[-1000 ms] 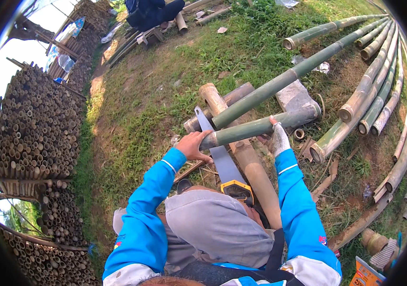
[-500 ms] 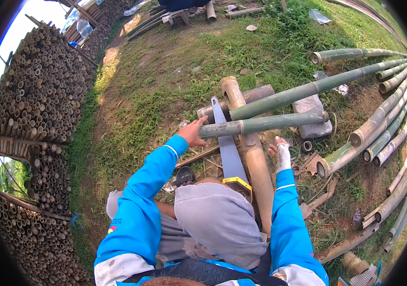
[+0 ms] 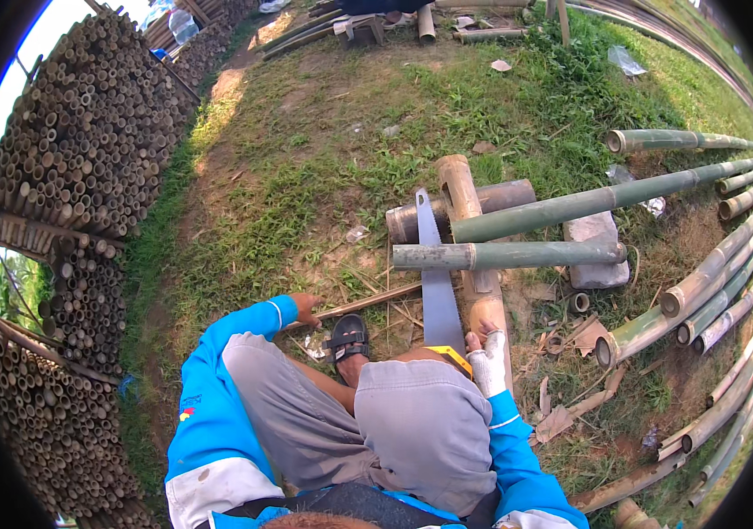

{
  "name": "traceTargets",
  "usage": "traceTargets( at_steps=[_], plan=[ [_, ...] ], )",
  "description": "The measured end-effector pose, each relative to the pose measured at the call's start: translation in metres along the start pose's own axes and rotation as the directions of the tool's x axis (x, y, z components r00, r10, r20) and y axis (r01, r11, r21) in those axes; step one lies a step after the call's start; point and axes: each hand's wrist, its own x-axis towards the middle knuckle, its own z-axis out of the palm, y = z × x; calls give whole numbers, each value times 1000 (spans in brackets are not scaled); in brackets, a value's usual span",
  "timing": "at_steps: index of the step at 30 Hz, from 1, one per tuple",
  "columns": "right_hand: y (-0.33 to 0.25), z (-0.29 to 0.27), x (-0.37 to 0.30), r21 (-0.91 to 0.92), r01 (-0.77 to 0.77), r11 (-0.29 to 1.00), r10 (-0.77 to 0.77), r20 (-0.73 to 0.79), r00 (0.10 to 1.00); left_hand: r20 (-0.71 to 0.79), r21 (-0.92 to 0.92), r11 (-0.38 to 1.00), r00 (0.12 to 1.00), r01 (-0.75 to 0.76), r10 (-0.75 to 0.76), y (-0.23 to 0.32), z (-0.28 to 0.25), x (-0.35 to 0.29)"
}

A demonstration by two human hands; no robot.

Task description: The person uses a hand saw to cut a long bamboo pole into shorter sections. They position the pole on a wooden support, saw through it, and then move the cut piece aside before repeating the process.

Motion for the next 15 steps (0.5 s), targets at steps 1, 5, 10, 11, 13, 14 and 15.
traceTargets(
  at_steps=[1, 5, 10, 11, 13, 14, 15],
  plan=[
    [-5, 1, -9, 9, -59, 998, 59, 29, 998, -20, -52, 998, 1000, 20, -21, 5, 22, 7],
    [44, -8, -14, -51, -32, 998, 33, 8, 999, -316, -185, 982, 944, 38, -96, 50, 61, 14],
    [74, 2, 5, -79, 41, 996, -33, 108, 994, -447, -228, 963, 864, 142, -233, 30, 59, -16],
    [78, 2, 10, -67, 49, 997, -41, 123, 992, -451, -227, 964, 862, 141, -233, 21, 54, -20],
    [89, 2, 17, -86, 49, 995, -41, 97, 994, -597, -288, 945, 742, 156, -304, 11, 46, -31],
    [89, 7, 21, -88, 37, 995, -28, 96, 995, -652, -353, 921, 663, 165, -368, -1, 46, -42],
    [89, 8, 20, -94, 63, 994, -51, 118, 992, -671, -306, 930, 648, 202, -362, -17, 43, -55]
  ],
)
